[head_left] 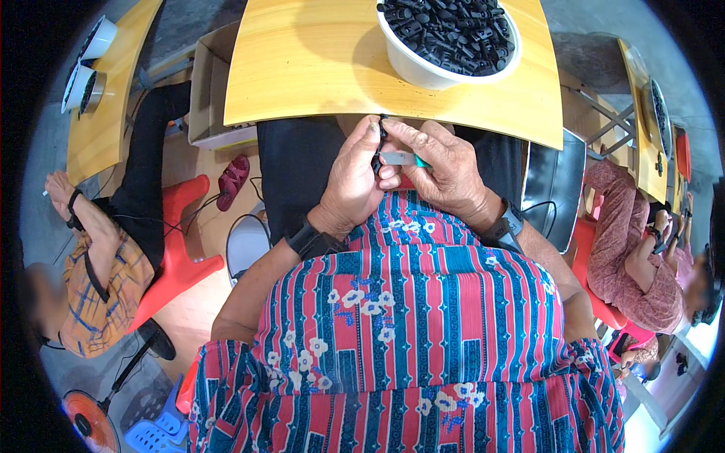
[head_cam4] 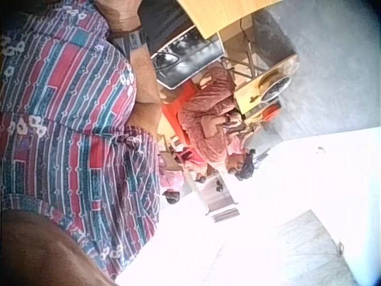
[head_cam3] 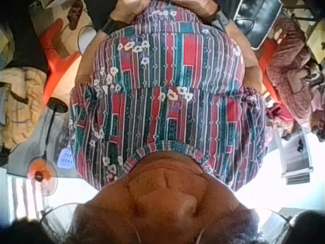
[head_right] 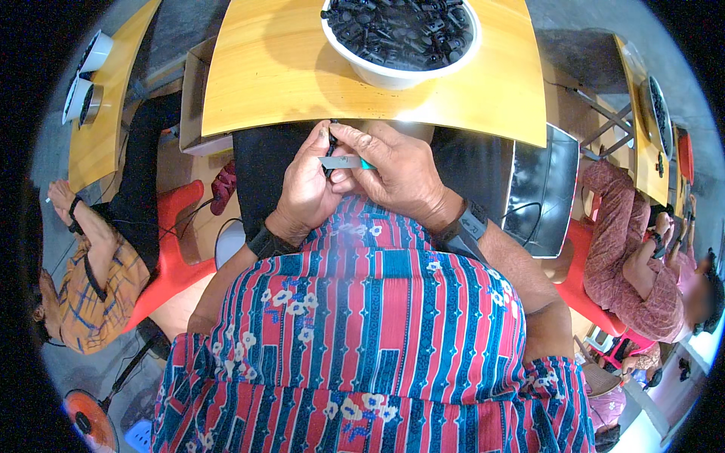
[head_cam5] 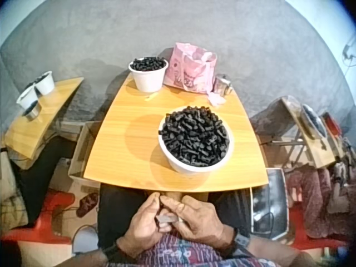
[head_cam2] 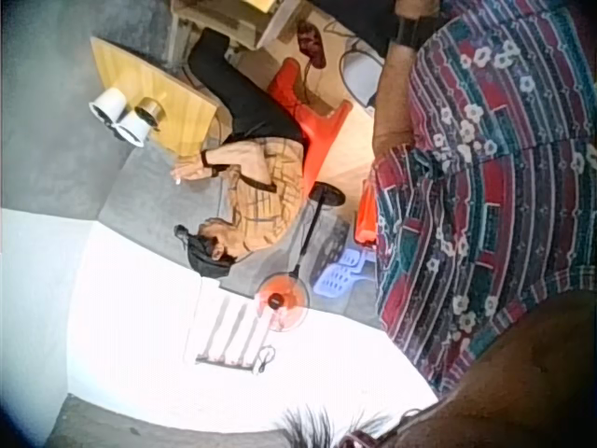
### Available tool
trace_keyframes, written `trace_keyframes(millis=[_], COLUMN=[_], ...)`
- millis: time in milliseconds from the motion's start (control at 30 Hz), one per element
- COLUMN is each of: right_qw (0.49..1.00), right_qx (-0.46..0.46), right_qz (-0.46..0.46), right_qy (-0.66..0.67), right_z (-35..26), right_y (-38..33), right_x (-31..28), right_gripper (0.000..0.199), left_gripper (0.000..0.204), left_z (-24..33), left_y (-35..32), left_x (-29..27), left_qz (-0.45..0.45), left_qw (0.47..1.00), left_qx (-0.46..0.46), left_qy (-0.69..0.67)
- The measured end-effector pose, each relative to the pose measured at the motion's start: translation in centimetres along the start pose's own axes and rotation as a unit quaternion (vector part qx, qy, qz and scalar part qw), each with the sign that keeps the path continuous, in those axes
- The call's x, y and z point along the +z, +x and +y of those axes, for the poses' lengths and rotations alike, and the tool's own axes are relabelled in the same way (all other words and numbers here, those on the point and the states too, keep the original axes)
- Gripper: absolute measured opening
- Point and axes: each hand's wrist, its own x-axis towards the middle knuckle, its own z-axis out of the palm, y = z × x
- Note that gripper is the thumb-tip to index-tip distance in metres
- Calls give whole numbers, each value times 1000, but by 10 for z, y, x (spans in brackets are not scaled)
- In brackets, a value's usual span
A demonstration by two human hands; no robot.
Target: Manually inspecting and sorting small black plastic manufacturing components.
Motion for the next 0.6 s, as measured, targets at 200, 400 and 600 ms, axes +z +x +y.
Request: trace_keyframes(millis=[200, 400, 600], right_qw=[1000, 1000, 999], right_qx=[-15, -9, 23], right_qz=[-1, 4, 44], right_qy=[1, -5, 19], right_z=[3, 2, 1], right_y=[0, 2, 4], right_x=[2, 1, -4], right_gripper=[44, 42, 27], left_gripper=[29, 30, 24], left_z=[2, 2, 5], left_y=[0, 1, 2], left_x=[-1, 2, 6], left_qz=[5, 19, 30], left_qw=[1000, 1000, 999], left_qx=[-5, -4, -10], left_qy=[-6, 9, 20])
